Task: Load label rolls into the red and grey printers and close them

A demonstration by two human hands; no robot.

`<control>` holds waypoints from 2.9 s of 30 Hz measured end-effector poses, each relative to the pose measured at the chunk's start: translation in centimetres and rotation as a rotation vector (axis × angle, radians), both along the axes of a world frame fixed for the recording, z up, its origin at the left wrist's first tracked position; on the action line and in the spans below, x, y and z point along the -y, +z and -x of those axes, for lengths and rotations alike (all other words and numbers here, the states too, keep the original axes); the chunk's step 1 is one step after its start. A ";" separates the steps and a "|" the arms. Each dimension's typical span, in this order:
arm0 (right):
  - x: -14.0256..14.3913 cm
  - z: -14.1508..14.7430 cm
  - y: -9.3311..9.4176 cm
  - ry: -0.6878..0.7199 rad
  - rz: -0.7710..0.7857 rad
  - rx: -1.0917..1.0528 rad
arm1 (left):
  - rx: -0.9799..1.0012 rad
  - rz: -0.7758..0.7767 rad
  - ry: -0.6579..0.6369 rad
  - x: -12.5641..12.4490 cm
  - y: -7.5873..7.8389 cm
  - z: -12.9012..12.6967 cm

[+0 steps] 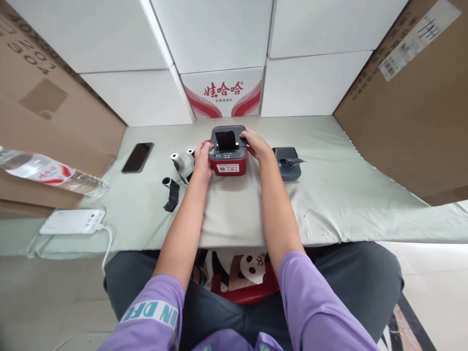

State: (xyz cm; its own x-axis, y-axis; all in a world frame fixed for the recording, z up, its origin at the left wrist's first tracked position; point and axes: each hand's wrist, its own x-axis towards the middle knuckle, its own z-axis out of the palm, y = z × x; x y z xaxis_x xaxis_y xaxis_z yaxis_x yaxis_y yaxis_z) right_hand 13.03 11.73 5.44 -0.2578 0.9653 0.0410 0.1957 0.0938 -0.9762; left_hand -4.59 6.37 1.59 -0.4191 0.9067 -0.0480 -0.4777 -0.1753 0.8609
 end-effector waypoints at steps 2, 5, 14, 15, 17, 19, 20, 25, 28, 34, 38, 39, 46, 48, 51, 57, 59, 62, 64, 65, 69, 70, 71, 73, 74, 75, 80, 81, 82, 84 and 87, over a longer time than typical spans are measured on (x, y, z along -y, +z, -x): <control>0.4 -0.6 -0.3 0.112 0.051 -0.091 | -0.014 0.009 -0.001 -0.3 -0.3 0.2; 0.8 -1.3 -0.2 0.166 0.048 -0.097 | -0.031 -0.009 -0.003 -0.8 -0.9 0.3; 0.6 -1.0 -0.1 0.107 0.085 -0.117 | -0.047 -0.047 0.029 -0.4 -1.3 0.1; 0.7 -0.6 0.0 0.046 0.084 -0.087 | -0.042 -0.052 0.037 -0.3 -1.4 0.0; 1.2 -0.2 0.7 -0.118 0.047 0.003 | -0.036 -0.067 0.052 -0.2 -1.6 -0.3; 2.3 -0.7 2.0 -0.238 -0.050 0.106 | -0.045 -0.087 0.071 -0.1 -1.7 -0.6; 3.1 -1.3 2.9 -0.253 -0.115 0.154 | -0.061 -0.104 0.089 0.0 -1.7 -0.7; 8.0 -9.2 6.5 -0.285 -0.401 0.327 | -0.405 -0.311 0.352 2.1 -0.7 -0.8; 9.5 -14.7 4.1 -0.424 -0.447 0.298 | -0.809 -0.497 0.321 4.6 0.1 -2.0; 8.7 -17.6 -5.7 -0.507 -0.171 0.129 | -1.264 -0.524 -0.378 7.4 -0.9 -9.0; 8.9 -15.4 -6.6 -0.460 -0.181 0.074 | -1.368 -0.383 -0.682 6.6 -2.5 -11.1; 9.2 -14.9 -6.3 -0.455 -0.186 0.072 | -1.389 -0.361 -0.720 6.4 -2.8 -11.1; 10.8 -14.2 -6.5 -0.448 -0.147 0.109 | -1.403 -0.375 -0.739 5.8 -3.3 -10.6; 11.0 -14.0 -7.0 -0.436 -0.146 0.096 | -1.396 -0.363 -0.739 5.8 -3.2 -10.7; 11.4 -13.5 -7.3 -0.441 -0.154 0.101 | -1.427 -0.324 -0.737 5.8 -2.9 -10.9; 12.3 -12.9 -6.6 -0.445 -0.193 0.148 | -1.664 -0.277 -0.690 6.3 -2.0 -11.6; 12.4 -12.9 -6.4 -0.455 -0.196 0.161 | -1.705 -0.289 -0.669 6.4 -1.9 -11.8; 12.5 -12.8 -6.2 -0.467 -0.198 0.162 | -1.749 -0.311 -0.654 6.5 -1.9 -12.0; 12.5 -12.7 -6.2 -0.468 -0.199 0.174 | -1.761 -0.318 -0.654 6.4 -1.9 -12.1; 12.5 -12.7 -6.2 -0.468 -0.200 0.184 | -1.761 -0.316 -0.653 6.5 -1.9 -12.1; 12.3 -13.0 -6.3 -0.461 -0.204 0.189 | -1.741 -0.296 -0.636 6.5 -2.0 -12.2; 12.2 -13.1 -6.4 -0.456 -0.206 0.176 | -1.728 -0.290 -0.630 6.5 -2.0 -12.2; 12.0 -13.3 -6.5 -0.446 -0.212 0.163 | -1.710 -0.286 -0.624 6.5 -2.0 -12.2; 11.5 -13.8 -6.7 -0.425 -0.235 0.131 | -1.650 -0.284 -0.600 6.5 -2.1 -12.0; 11.2 -14.1 -6.8 -0.425 -0.243 0.110 | -1.607 -0.287 -0.581 6.5 -2.2 -11.8; 10.9 -14.3 -6.8 -0.435 -0.244 0.090 | -1.559 -0.295 -0.558 6.5 -2.3 -11.7; 9.9 -15.4 -6.2 -0.546 -0.220 0.077 | -1.402 -0.362 -0.505 6.9 -2.6 -10.8; 9.7 -15.6 -5.9 -0.543 -0.236 0.094 | -1.400 -0.375 -0.501 7.0 -2.6 -10.7; 9.5 -15.8 -5.6 -0.536 -0.259 0.111 | -1.401 -0.388 -0.495 7.1 -2.5 -10.7; 8.8 -16.3 -4.9 -0.519 -0.307 0.150 | -1.406 -0.418 -0.482 7.2 -2.5 -10.7; 7.1 -17.2 -4.0 -0.459 -0.369 0.194 | -1.415 -0.445 -0.484 7.2 -2.4 -10.8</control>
